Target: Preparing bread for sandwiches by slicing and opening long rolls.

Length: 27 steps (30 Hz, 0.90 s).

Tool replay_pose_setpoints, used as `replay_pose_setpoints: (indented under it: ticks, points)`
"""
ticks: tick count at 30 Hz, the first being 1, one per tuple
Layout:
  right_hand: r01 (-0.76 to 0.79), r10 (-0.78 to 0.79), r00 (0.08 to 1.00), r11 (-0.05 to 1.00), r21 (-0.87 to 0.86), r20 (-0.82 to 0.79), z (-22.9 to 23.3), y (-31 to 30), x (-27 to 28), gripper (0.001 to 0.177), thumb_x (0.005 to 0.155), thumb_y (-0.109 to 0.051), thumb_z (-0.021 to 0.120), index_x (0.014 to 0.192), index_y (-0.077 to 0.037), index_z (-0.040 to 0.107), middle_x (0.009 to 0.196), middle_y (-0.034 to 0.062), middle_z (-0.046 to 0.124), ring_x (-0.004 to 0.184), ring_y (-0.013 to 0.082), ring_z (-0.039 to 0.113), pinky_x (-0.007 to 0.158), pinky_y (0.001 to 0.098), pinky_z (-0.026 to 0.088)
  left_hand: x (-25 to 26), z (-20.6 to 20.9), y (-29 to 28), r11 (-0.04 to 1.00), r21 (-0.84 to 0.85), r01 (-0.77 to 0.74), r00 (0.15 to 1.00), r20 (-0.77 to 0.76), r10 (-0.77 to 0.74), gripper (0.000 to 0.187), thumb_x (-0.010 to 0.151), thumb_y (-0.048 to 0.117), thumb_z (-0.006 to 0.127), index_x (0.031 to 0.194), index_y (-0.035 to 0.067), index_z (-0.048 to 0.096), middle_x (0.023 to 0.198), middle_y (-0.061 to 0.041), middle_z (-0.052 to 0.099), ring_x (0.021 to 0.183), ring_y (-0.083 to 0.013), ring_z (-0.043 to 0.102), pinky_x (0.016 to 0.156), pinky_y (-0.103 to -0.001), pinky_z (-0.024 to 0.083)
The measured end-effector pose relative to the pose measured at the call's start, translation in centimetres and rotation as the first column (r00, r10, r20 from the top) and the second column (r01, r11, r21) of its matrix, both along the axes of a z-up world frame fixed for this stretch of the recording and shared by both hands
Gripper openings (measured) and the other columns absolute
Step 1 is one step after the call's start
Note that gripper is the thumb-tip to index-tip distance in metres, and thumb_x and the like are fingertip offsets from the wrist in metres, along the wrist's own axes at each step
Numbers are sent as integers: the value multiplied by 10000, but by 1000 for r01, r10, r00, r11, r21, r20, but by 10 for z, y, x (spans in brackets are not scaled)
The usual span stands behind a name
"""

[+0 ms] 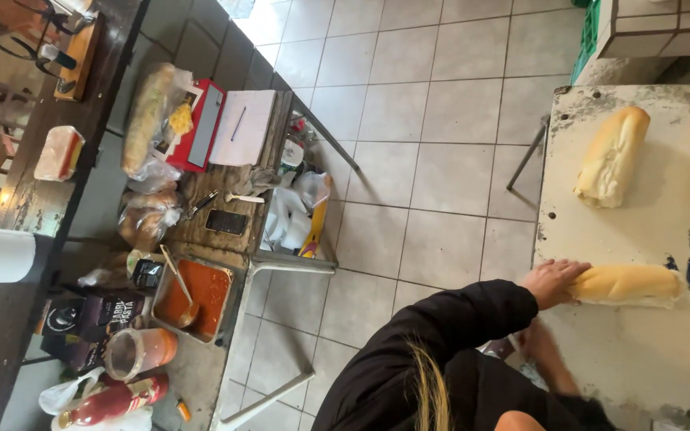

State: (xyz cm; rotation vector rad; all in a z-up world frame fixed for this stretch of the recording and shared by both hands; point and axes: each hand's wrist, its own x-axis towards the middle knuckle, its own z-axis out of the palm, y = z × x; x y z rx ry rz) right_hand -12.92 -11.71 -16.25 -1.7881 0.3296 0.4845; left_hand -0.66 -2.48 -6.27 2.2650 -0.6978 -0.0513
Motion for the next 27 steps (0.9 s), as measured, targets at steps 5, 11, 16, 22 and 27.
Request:
replay_pose_setpoints:
  ticks: [5,11,16,22,27]
  points:
    - [-171,482,712,825,-539,511,-71,-31,-34,225,869,-225,581,1018,-57,587,811,143,623,716,314,579,621,444,482,5,-23,-5,999,33,11,1000,22,-11,928,715,426,825,1531,183,455,1399,-75,623,1315,-285,596,1157,-451,447]
    - [-455,453,891,889,60,38,-41,-72,-73,343,894,-301,717,1122,-46,697,956,76,734,823,173,698,737,348,558,21,-51,-11,998,-35,52,994,-89,-55,988,563,434,882,1436,126,538,1222,-139,684,1164,-337,645,1004,-441,509]
    - [-50,34,979,996,-79,-201,67,-81,-76,456,892,-364,774,1195,-25,745,962,197,704,842,258,585,752,393,489,18,-89,-8,1000,-4,3,936,-352,-4,815,647,579,855,1266,104,621,1087,-135,734,1033,-299,701,918,-448,560]
    - [-198,152,969,948,-249,-194,131,-84,-70,346,865,-389,746,1043,-98,805,922,70,814,840,201,737,791,370,567,22,-111,19,881,-466,-82,636,-705,-314,592,784,395,870,1156,17,608,936,-92,733,744,-176,668,636,-368,550]
    - [410,-385,901,906,-103,202,98,-99,-58,335,1023,-370,659,1044,-50,758,907,49,765,850,125,693,797,296,543,8,-100,35,773,-576,-264,655,-696,-294,659,827,373,863,1237,28,480,1045,-79,696,881,-141,699,733,-326,606]
